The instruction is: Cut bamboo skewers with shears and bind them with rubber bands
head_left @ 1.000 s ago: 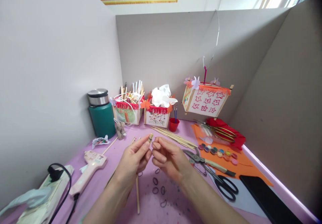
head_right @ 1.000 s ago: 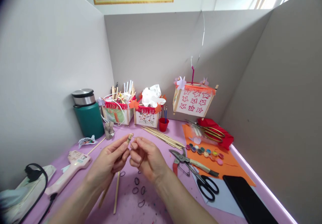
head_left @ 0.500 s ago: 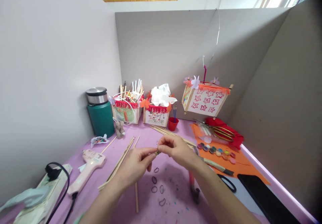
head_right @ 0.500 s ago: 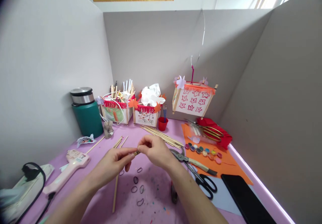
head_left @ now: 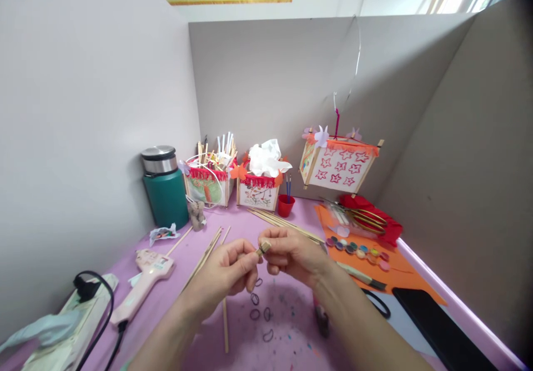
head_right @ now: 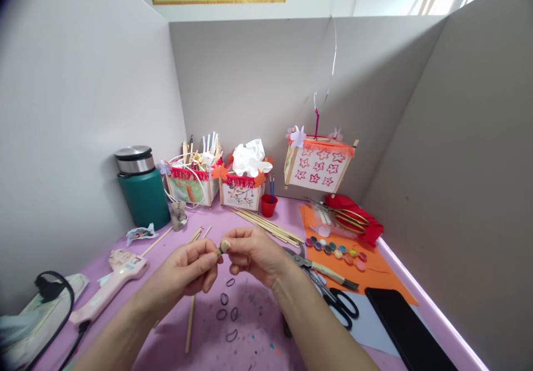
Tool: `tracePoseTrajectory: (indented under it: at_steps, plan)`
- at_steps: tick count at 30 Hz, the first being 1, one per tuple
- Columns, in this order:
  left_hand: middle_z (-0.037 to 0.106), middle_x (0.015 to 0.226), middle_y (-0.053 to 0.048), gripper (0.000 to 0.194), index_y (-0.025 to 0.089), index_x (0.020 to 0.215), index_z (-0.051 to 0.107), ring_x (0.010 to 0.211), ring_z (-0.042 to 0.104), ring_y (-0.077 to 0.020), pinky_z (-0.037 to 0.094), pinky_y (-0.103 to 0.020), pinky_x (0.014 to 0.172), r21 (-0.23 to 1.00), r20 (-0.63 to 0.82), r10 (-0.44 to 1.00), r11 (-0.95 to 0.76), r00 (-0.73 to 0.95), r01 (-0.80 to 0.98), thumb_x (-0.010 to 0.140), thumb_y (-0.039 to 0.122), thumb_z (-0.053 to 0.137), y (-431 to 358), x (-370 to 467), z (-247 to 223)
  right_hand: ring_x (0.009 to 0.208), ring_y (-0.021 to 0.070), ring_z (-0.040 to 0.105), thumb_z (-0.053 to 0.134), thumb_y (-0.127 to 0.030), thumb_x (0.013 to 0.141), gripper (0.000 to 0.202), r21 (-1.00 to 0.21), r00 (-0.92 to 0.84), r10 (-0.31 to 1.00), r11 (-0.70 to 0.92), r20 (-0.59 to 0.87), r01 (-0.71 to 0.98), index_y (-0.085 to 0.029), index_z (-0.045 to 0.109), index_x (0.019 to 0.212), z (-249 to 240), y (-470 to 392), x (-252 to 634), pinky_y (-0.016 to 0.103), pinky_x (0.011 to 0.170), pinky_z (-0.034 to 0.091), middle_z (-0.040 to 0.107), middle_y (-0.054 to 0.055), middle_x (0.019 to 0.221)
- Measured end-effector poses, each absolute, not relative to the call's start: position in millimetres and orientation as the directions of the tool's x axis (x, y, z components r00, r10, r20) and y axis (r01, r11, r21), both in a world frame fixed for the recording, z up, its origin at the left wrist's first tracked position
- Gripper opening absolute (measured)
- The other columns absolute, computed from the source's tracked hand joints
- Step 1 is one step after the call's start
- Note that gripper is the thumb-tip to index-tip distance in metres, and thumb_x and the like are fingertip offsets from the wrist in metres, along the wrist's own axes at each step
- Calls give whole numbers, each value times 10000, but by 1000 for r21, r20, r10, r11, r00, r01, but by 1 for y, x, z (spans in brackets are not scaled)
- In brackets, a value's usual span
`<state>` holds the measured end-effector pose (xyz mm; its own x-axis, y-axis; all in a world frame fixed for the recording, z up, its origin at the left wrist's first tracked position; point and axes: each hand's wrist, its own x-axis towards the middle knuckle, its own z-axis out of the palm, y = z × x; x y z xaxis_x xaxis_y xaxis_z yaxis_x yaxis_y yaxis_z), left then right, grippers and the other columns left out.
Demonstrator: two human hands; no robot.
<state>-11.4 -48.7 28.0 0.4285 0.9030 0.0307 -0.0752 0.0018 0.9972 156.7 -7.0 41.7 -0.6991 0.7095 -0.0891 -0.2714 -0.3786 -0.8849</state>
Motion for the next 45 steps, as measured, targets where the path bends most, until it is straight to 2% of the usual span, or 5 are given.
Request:
tracePoseTrajectory:
  at_steps: [7, 15, 30, 35, 45]
  plan:
    - [511, 558, 51, 221, 220, 1065, 453, 335, 176, -17, 97, -161, 348, 948, 106, 955, -14, 276, -317, 881, 340, 474, -45, -9, 29, 535, 69, 460, 696, -384, 685, 282, -981, -414, 910, -94, -16, -169, -154, 563, 781, 45, -14, 147, 187, 447, 380, 491, -39, 641]
    - [521, 763, 2, 195, 150, 1002, 569, 490, 413, -27, 362, -133, 443, 791, 152, 985, -71, 84, -607, 813, 192, 587, -42, -12, 29, 451, 61, 481, 602, -271, 758, 179, -996, -679, 732, 12, -55, 94, -147, 556, 879, 19, -33, 121, 177, 418, 374, 538, -33, 647]
    - [639, 864, -60, 301, 110, 1103, 590, 677, 606, -92, 531, -200, 662, 685, 110, 993, -106, -41, -721, 808, 69, 544, -38, -30, 41, 404, 46, 497, 533, -338, 768, 227, -968, -870, 445, -214, -214, 129, -116, 559, 732, 15, -40, 116, 151, 385, 375, 597, 17, 655]
    - [653, 938, -121, 250, 99, 1061, 581, 698, 636, -152, 545, -265, 640, 779, 72, 997, -32, 39, -627, 835, 202, 553, -43, -25, 40, 393, 42, 484, 548, -353, 774, 242, -978, -841, 506, -170, -193, 122, -115, 561, 729, 20, -37, 120, 147, 371, 367, 592, 15, 647]
    - [492, 573, 26, 171, 135, 904, 542, 407, 427, -80, 476, -270, 465, 836, 174, 975, -71, 141, -545, 888, 281, 455, -46, -14, 37, 359, 47, 452, 479, -266, 809, 195, -978, -770, 606, -73, -200, 197, -134, 546, 683, 15, -45, 127, 142, 351, 352, 536, -28, 518]
